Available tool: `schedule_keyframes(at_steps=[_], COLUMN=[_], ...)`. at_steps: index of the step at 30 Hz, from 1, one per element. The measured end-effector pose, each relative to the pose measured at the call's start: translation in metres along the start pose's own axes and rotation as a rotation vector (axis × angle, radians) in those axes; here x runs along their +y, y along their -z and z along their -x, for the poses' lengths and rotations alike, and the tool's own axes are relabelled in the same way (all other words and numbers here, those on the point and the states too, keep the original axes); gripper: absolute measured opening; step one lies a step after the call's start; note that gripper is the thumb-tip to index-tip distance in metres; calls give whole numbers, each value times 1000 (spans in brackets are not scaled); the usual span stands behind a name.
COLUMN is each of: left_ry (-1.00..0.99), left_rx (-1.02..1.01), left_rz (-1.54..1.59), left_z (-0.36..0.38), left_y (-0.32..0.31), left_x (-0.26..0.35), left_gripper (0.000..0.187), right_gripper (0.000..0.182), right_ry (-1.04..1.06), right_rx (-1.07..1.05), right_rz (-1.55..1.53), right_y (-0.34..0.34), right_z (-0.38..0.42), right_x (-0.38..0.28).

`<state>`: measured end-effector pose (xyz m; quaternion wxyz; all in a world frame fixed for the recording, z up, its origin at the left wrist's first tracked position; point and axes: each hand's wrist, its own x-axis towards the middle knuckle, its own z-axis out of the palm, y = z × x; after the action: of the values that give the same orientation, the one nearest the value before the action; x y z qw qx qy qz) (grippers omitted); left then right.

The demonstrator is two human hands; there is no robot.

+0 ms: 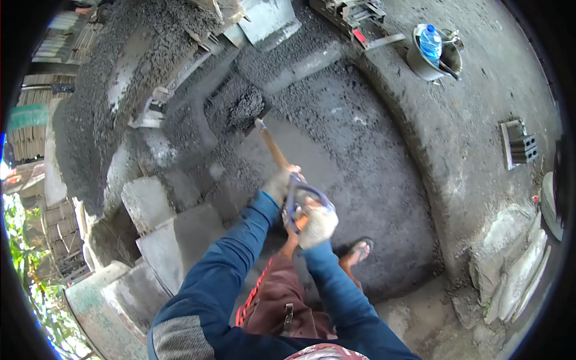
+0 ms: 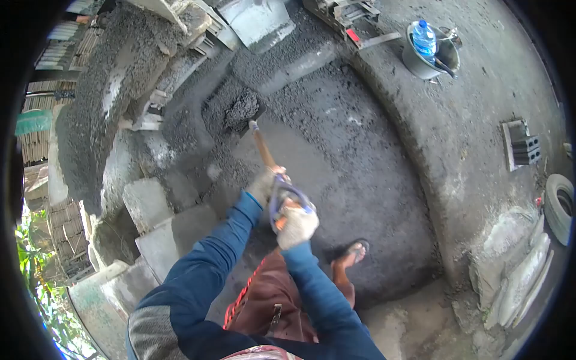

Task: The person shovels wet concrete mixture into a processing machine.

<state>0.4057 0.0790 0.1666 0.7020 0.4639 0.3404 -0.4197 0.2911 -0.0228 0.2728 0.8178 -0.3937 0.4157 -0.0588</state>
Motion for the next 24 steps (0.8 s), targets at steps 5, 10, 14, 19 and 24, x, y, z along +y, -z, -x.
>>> schedule_keyframes(at_steps=[5,10,14,19,24], left_ry=[-83,178,250,46,198], left_rx=[367,293,263,142,404], left_rz=[-313,-656,-393,157,322], left_z=[-81,-11,-11,-85,-112], left_y=[91,95,113,97,27], left_x=[42,-49,-105,-168,-196], left_gripper=[21,57,64,48,33], right_gripper=[31,23,27,28,21], right_ry=[-108,-484,-406,-377,-250], right_rx=[115,64,-125,-121,427], right_rz=[-18,-139,-204,-350,-172], right_y=[-9,158,210,233,297], right_z=[-103,-140,-86,26,107], right_x=[155,214,185,96,52])
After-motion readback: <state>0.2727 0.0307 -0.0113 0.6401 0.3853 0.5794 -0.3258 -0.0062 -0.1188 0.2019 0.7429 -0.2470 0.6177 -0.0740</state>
